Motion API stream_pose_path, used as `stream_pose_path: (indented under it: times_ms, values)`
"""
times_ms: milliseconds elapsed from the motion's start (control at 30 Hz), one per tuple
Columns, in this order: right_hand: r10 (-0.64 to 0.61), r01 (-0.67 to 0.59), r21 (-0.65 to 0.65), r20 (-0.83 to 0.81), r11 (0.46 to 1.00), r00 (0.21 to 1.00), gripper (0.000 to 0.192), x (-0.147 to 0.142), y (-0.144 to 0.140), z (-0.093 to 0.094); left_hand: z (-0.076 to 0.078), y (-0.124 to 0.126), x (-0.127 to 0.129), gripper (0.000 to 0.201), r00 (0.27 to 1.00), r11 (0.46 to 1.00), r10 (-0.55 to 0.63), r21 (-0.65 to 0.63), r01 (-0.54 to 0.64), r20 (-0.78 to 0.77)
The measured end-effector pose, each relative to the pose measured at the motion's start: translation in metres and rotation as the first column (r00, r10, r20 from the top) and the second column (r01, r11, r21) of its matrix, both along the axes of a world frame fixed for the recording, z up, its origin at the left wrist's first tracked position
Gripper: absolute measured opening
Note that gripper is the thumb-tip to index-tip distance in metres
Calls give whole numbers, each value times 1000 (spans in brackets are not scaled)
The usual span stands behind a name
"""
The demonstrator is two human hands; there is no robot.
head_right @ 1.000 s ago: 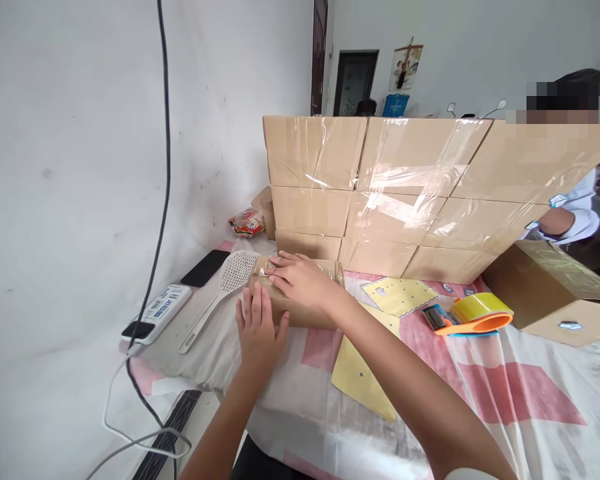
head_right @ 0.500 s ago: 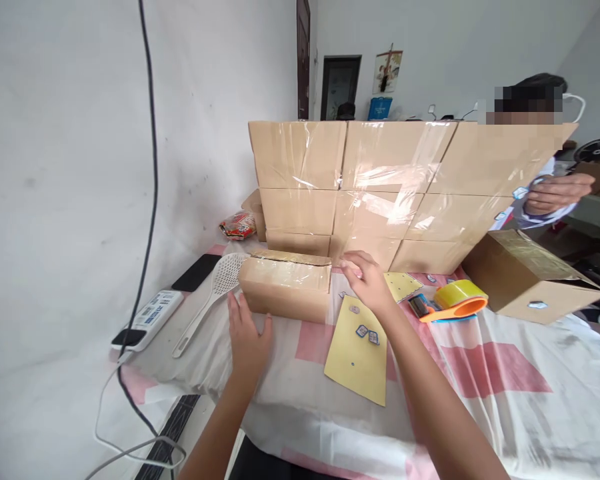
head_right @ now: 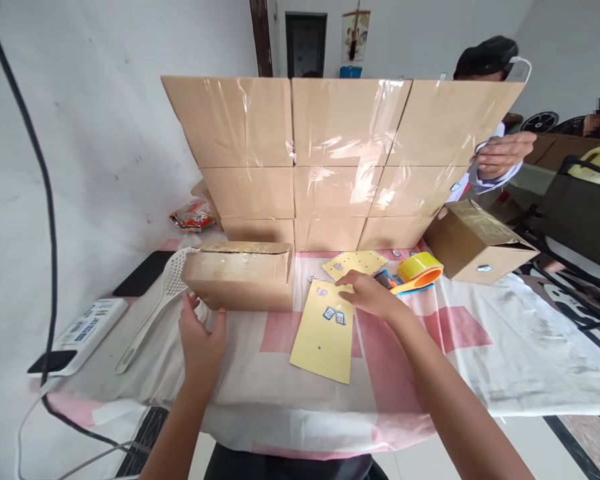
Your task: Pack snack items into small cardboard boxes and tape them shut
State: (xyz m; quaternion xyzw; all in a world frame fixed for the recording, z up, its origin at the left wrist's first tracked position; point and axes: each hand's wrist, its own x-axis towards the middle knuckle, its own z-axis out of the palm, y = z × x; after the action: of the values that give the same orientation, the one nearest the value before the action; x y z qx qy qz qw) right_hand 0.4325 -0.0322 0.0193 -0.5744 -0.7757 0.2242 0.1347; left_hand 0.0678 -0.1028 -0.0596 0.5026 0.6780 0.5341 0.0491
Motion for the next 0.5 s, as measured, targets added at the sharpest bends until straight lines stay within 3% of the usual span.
stream_pose_path:
  times_ms: [133, 300, 400, 500]
  values:
    - [127, -119, -109, 68, 987, 990, 37, -16, -18, -1, 1, -1, 0, 84, 1000, 1000, 9, -19, -9, -16]
    - [169, -175, 44, 114, 984, 979, 9, -29, -29, -26, 1, -1, 0, 81, 999, 999, 24, -37, -25, -24]
    - [175, -176, 71, 19, 982, 984, 11, -31, -27, -38, 3, 0, 1, 79, 999, 999, 25, -38, -25, -20]
    - [170, -162, 71, -132, 984, 977, 17, -26, -25, -37, 5, 0, 2, 79, 999, 999, 32, -32, -33, -26]
